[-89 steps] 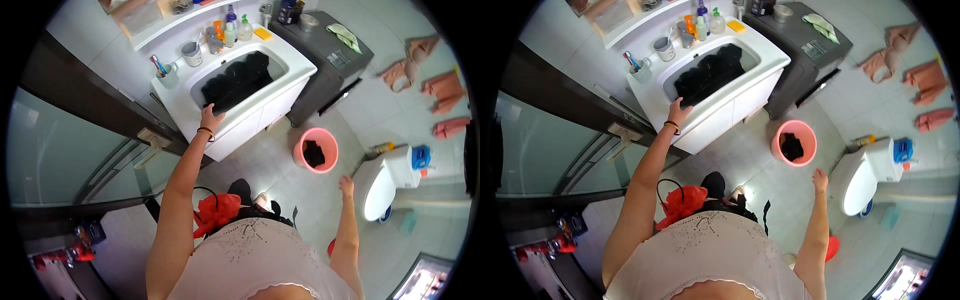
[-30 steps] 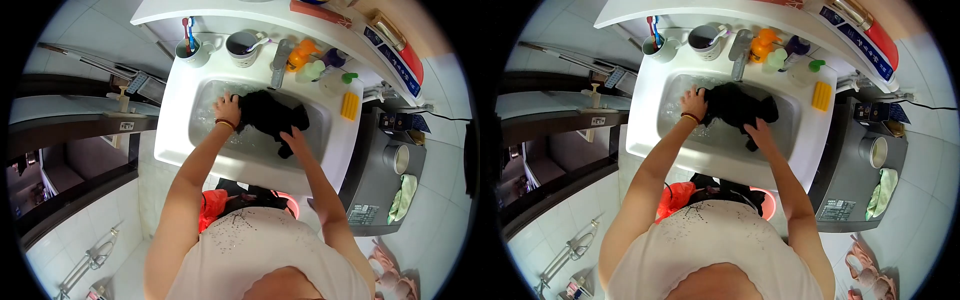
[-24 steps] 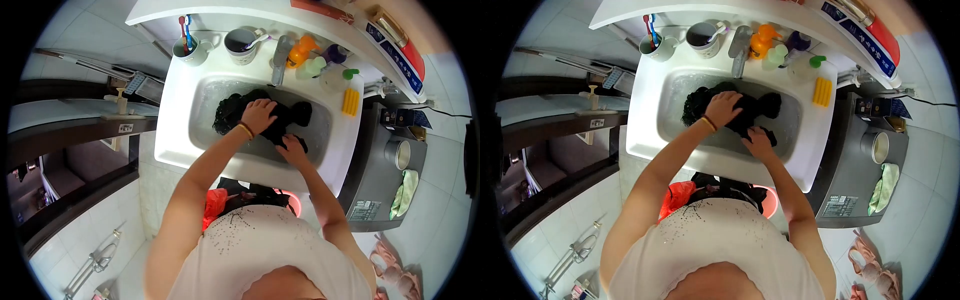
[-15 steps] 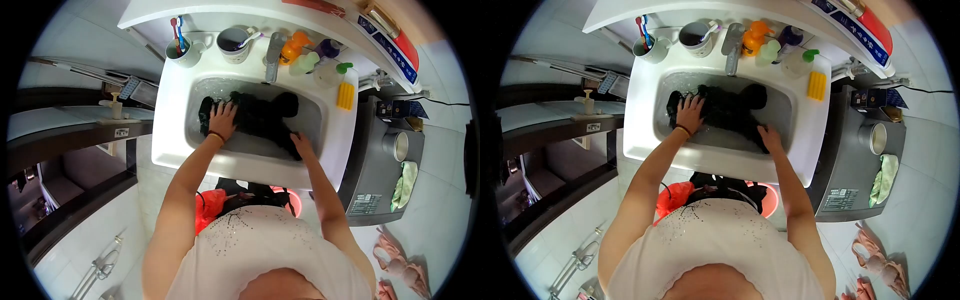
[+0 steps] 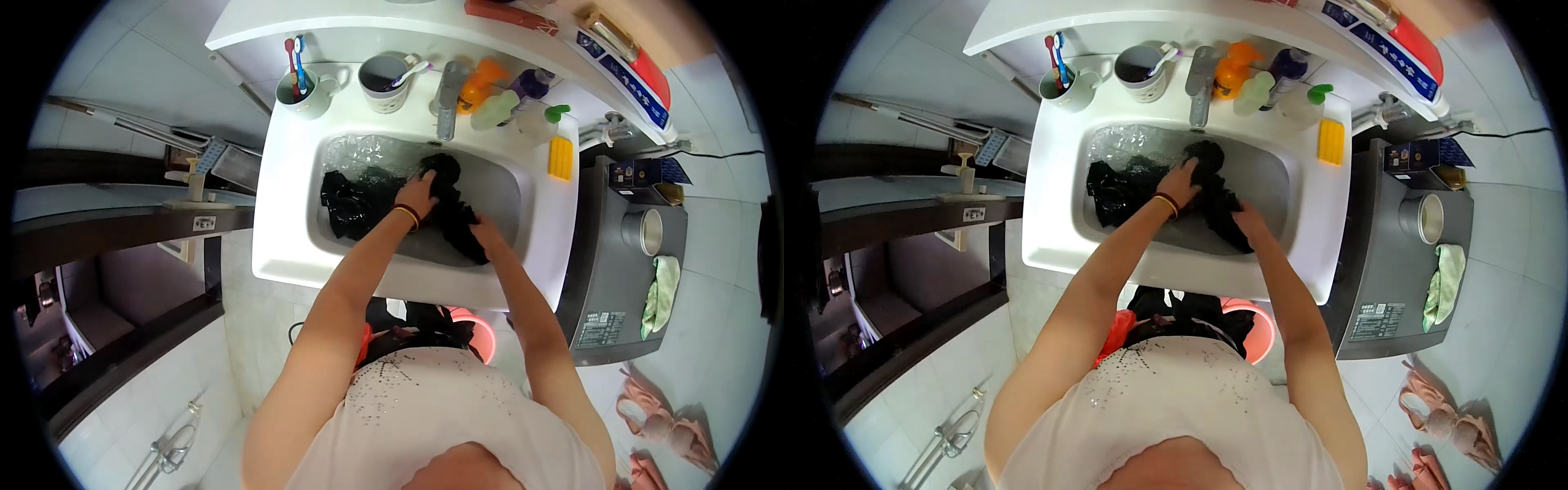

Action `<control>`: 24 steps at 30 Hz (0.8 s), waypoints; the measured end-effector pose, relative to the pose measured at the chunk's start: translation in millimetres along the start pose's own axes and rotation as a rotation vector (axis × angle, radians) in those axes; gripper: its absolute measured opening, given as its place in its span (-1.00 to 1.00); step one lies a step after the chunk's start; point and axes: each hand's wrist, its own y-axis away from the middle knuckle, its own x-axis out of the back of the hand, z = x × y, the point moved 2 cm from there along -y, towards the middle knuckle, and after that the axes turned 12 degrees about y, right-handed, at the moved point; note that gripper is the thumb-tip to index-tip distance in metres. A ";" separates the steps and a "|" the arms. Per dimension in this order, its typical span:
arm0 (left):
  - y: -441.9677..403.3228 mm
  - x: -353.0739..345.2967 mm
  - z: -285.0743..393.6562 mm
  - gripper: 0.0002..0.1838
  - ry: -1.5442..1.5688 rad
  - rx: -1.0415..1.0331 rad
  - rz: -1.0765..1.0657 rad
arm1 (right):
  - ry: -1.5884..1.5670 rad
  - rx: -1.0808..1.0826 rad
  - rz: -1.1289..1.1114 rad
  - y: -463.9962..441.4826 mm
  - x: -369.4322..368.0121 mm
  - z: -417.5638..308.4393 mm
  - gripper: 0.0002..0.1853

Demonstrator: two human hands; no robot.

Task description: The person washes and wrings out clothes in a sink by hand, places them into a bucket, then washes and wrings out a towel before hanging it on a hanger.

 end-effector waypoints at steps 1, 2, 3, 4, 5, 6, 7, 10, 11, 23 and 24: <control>2.5 7.5 -5.6 -0.54 -0.003 -0.004 -0.004 | -0.298 0.019 0.130 9.6 9.4 -7.4 -0.58; 8.4 22.1 -11.9 -0.58 0.006 -0.119 0.045 | -0.598 0.037 0.258 19.7 16.9 -13.6 -0.62; 14.7 37.1 -17.5 -0.63 0.013 -0.233 0.093 | -0.608 0.035 0.259 29.2 23.4 -20.9 -0.62; 23.0 50.4 -21.1 -0.63 0.004 -0.236 0.091 | -0.722 -0.072 0.360 37.1 34.0 -25.0 -0.63; 36.4 61.2 -25.3 -0.68 -0.065 -0.250 0.061 | -0.835 -0.185 0.460 44.3 39.0 -27.5 -0.63; 49.9 69.4 -28.0 -0.72 -0.132 -0.263 0.030 | -0.845 -0.187 0.458 50.4 35.9 -32.7 -0.63; 59.9 73.3 -36.1 -0.72 -0.139 -0.264 0.027 | -0.840 -0.091 0.454 55.8 31.0 -40.8 -0.64; 73.3 76.3 -55.8 -0.69 -0.276 -0.310 0.021 | -0.810 0.040 0.397 52.6 22.2 -48.3 -0.65; 74.3 75.5 -61.2 -0.68 -0.302 -0.181 -0.079 | -0.784 0.069 0.352 51.2 17.6 -48.4 -0.64; 38.9 46.7 -14.9 -0.56 -0.423 -0.210 0.129 | -0.439 0.116 0.448 23.3 15.3 -36.2 -0.68; 42.6 56.2 -23.6 -0.56 -0.496 -0.153 0.099 | -0.442 0.111 0.446 23.7 17.8 -34.6 -0.68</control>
